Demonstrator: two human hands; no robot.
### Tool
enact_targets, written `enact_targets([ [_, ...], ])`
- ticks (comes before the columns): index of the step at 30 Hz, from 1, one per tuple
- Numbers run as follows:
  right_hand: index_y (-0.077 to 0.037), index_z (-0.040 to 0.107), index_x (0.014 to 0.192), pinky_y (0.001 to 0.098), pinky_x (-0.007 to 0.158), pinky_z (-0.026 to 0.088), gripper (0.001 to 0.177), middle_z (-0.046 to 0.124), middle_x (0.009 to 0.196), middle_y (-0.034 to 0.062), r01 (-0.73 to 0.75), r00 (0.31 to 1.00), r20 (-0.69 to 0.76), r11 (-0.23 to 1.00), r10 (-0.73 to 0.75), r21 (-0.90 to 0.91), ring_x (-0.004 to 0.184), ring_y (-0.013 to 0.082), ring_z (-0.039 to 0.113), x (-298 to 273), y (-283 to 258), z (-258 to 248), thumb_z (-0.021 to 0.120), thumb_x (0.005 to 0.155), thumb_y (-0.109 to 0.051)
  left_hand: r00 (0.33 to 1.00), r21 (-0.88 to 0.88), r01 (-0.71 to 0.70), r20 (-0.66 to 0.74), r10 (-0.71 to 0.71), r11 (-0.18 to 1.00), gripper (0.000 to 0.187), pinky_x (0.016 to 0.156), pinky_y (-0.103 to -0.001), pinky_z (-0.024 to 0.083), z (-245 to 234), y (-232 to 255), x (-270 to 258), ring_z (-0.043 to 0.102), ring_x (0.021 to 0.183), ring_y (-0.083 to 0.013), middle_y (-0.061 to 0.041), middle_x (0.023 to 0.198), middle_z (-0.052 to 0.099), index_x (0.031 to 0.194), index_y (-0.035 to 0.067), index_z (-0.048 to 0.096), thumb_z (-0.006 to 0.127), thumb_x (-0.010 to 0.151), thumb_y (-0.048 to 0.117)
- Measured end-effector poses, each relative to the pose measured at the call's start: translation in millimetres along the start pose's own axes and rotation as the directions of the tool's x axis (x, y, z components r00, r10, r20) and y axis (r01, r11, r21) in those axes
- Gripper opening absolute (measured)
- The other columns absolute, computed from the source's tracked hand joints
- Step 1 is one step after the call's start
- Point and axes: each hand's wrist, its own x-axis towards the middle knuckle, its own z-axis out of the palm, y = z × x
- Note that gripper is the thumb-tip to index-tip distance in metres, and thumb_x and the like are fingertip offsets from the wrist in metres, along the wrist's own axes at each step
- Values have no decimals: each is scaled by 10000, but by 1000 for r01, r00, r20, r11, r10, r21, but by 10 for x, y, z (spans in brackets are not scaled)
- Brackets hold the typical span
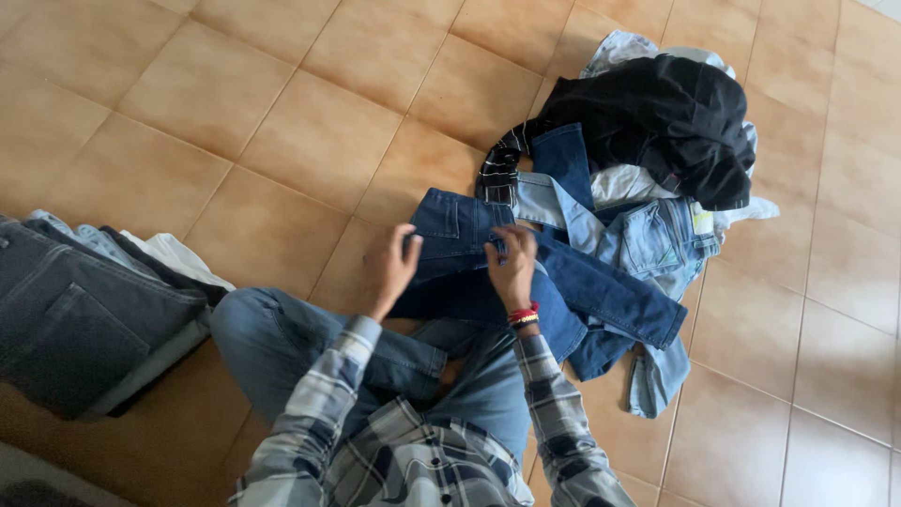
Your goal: The person folds several pairs of jeans while sitting on a tiled floor, smoothing the fabric and aligning the pant legs before folding them into compact rectangles.
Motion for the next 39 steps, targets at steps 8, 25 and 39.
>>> enact_targets([
  [8,-49,729,1099,363,788,550,341,740,961,141,-273,961,29,961,274,-34,832,277,659,58,447,102,842,835,-232,920,-218,104,391,-11,970,353,792,-403,568,264,792,-506,674,1000,-329,-128,1082,646,1164,78,605,752,939,307],
  [25,-59,623,1373,351,1040,551,329,725,1292,115,-157,667,651,786,-362,598,1184,210,694,254,-1400,1102,630,1060,-159,913,-178,256,-277,-298,950,427,1009,-497,463,349,-1846,-11,572,1208,-428,-268,1305,580,1347,-29,540,649,1009,209],
  [39,-107,736,1208,447,928,544,365,741,1150,187,-55,905,391,956,170,-288,1075,377,694,344,1956,71,760,909,-314,605,366,709,124,-786,603,991,1021,-609,449,-840,-2598,738,472,1284,-556,-385,1498,357,1562,83,377,657,872,737],
])
